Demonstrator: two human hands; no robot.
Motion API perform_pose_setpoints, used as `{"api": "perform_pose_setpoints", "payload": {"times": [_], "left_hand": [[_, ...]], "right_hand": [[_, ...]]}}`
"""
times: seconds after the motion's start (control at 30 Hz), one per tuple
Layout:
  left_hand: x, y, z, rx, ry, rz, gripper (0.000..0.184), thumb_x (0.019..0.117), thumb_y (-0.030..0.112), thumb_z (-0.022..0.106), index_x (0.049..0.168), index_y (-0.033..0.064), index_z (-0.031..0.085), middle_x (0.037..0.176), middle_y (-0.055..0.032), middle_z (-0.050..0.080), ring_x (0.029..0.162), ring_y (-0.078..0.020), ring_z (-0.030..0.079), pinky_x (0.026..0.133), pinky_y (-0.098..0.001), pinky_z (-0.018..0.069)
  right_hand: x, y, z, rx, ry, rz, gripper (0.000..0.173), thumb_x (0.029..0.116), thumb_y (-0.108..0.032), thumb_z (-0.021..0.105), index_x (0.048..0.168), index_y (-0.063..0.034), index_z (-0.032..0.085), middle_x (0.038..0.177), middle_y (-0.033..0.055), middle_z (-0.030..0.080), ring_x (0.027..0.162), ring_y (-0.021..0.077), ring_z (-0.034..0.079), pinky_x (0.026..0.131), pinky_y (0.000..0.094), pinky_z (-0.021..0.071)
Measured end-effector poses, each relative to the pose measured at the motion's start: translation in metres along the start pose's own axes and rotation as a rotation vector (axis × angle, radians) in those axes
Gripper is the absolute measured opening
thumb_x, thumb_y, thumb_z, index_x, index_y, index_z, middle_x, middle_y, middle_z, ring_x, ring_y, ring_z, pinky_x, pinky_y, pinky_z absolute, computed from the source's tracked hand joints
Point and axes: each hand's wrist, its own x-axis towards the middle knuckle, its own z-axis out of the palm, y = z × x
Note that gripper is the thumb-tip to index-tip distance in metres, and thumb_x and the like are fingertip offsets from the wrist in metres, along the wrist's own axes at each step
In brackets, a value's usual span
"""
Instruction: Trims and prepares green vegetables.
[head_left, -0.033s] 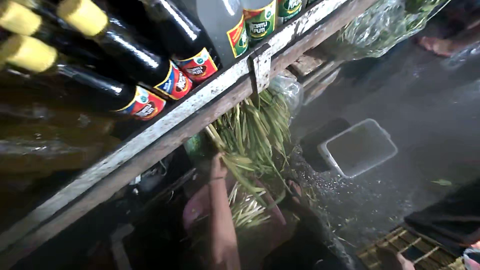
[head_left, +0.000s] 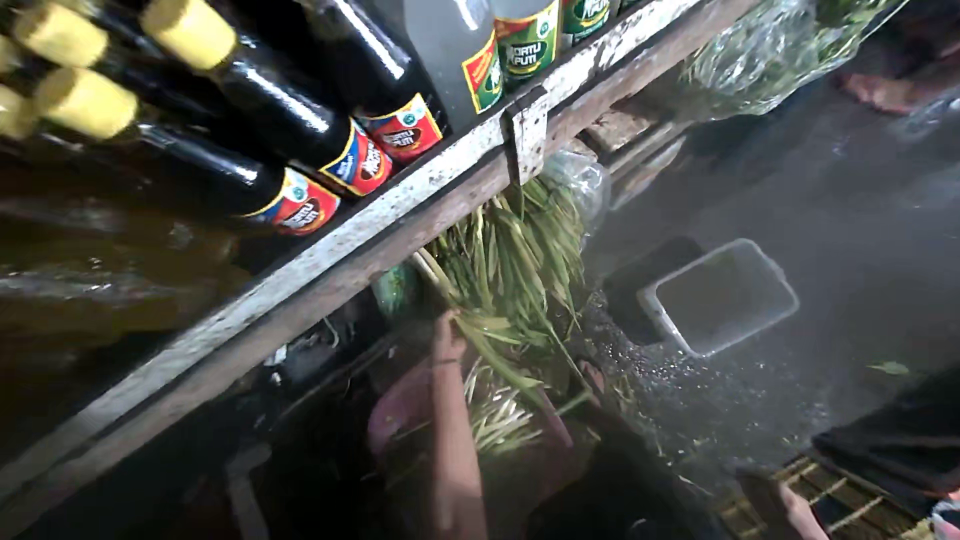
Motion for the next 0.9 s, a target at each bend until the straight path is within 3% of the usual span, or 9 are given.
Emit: {"api": "perform_pose_setpoints", "payload": {"times": [0.07,0.17,0.27,0.33,0.4,0.5,0.6,0.67,0.9], "left_hand": [[-0.009,-0.027,0.004,-0.064,-0.035,-0.043,0.019,0.0959,0.004,0.049,0.114,0.0033,0.053,0.096,-0.0111,0.061,0.083,-0.0202,0.062,0.071,-0.0403,0.0561],[-0.015,-0.057,0.018,-0.101,-0.07,-0.06,0.028,0.0963,0.0,0.049,0.124,0.0004,0.051,0.107,-0.014,0.06,0.091,-0.0216,0.06,0.08,-0.0408,0.0543],[-0.025,-0.086,0.027,0.04,-0.066,-0.001,0.033,0.1025,0.003,0.046,0.134,-0.0042,0.049,0.122,-0.0191,0.059,0.104,-0.0239,0.059,0.09,-0.0416,0.052],[-0.03,-0.107,0.021,0.26,-0.15,0.141,0.038,0.1066,0.004,0.043,0.143,-0.009,0.044,0.138,-0.0241,0.054,0.121,-0.026,0.055,0.104,-0.0402,0.047],[-0.03,-0.118,0.022,0.301,-0.217,0.311,0.062,0.0924,-0.007,0.06,0.149,-0.0091,0.036,0.144,-0.0257,0.049,0.127,-0.027,0.053,0.107,-0.0391,0.047],[-0.039,-0.119,0.023,0.284,-0.259,0.34,0.091,0.0784,-0.009,0.069,0.158,-0.0028,0.024,0.152,-0.0253,0.041,0.133,-0.0285,0.049,0.108,-0.0415,0.0463],[-0.072,-0.112,0.031,0.443,-0.313,0.356,0.087,0.0815,-0.004,0.074,0.156,-0.0046,0.029,0.152,-0.0264,0.043,0.135,-0.0291,0.049,0.11,-0.041,0.0448],[-0.102,-0.112,0.039,0.521,-0.397,0.382,0.084,0.0847,0.001,0.074,0.156,-0.0054,0.03,0.15,-0.0259,0.046,0.132,-0.0269,0.052,0.11,-0.0387,0.0455],[-0.24,-0.112,0.065,0.685,-0.938,0.483,0.079,0.0873,0.004,0.073,0.153,-0.0103,0.032,0.146,-0.0303,0.049,0.133,-0.0306,0.053,0.113,-0.0406,0.0429]], "right_hand": [[0.025,-0.082,-0.006,0.073,0.179,-0.239,0.034,0.1046,-0.017,0.055,0.127,0.0067,0.065,0.122,0.0312,0.067,0.115,0.0478,0.064,0.103,0.0655,0.0462],[0.03,-0.25,-0.02,0.181,0.306,-0.613,0.025,0.1008,-0.003,0.056,0.12,0.0081,0.068,0.115,0.0271,0.07,0.106,0.0397,0.07,0.098,0.0558,0.0532],[0.051,-0.382,-0.009,0.213,0.135,-0.855,0.03,0.0981,-0.006,0.059,0.125,0.0073,0.066,0.122,0.0244,0.068,0.111,0.0317,0.068,0.101,0.0443,0.0537],[0.081,-0.443,0.01,0.216,-0.094,-0.854,0.05,0.0961,-0.016,0.067,0.14,0.0041,0.055,0.135,0.0258,0.06,0.122,0.0336,0.062,0.107,0.046,0.0488],[0.102,-0.477,0.027,0.256,-0.227,-0.799,0.067,0.0925,-0.015,0.074,0.15,-0.0005,0.043,0.136,0.0258,0.06,0.122,0.0358,0.062,0.106,0.0515,0.0495],[0.089,-0.483,0.033,0.367,-0.27,-0.692,0.059,0.0955,-0.01,0.069,0.148,0.0008,0.043,0.122,0.0272,0.064,0.108,0.0364,0.065,0.095,0.0539,0.0528],[0.069,-0.456,0.022,0.469,-0.14,-0.671,0.054,0.0968,-0.014,0.069,0.143,0.0021,0.046,0.11,0.0255,0.066,0.097,0.0347,0.067,0.088,0.0535,0.0557],[0.044,-0.429,0.003,0.56,-0.058,-0.699,0.055,0.0985,-0.017,0.066,0.144,0.0027,0.044,0.105,0.0216,0.068,0.091,0.0284,0.069,0.084,0.0476,0.0582],[-0.095,-0.302,-0.066,0.796,0.44,-0.778,0.047,0.0961,-0.01,0.059,0.14,0.002,0.045,0.103,0.0093,0.067,0.087,0.0116,0.067,0.08,0.0335,0.0594]]}}
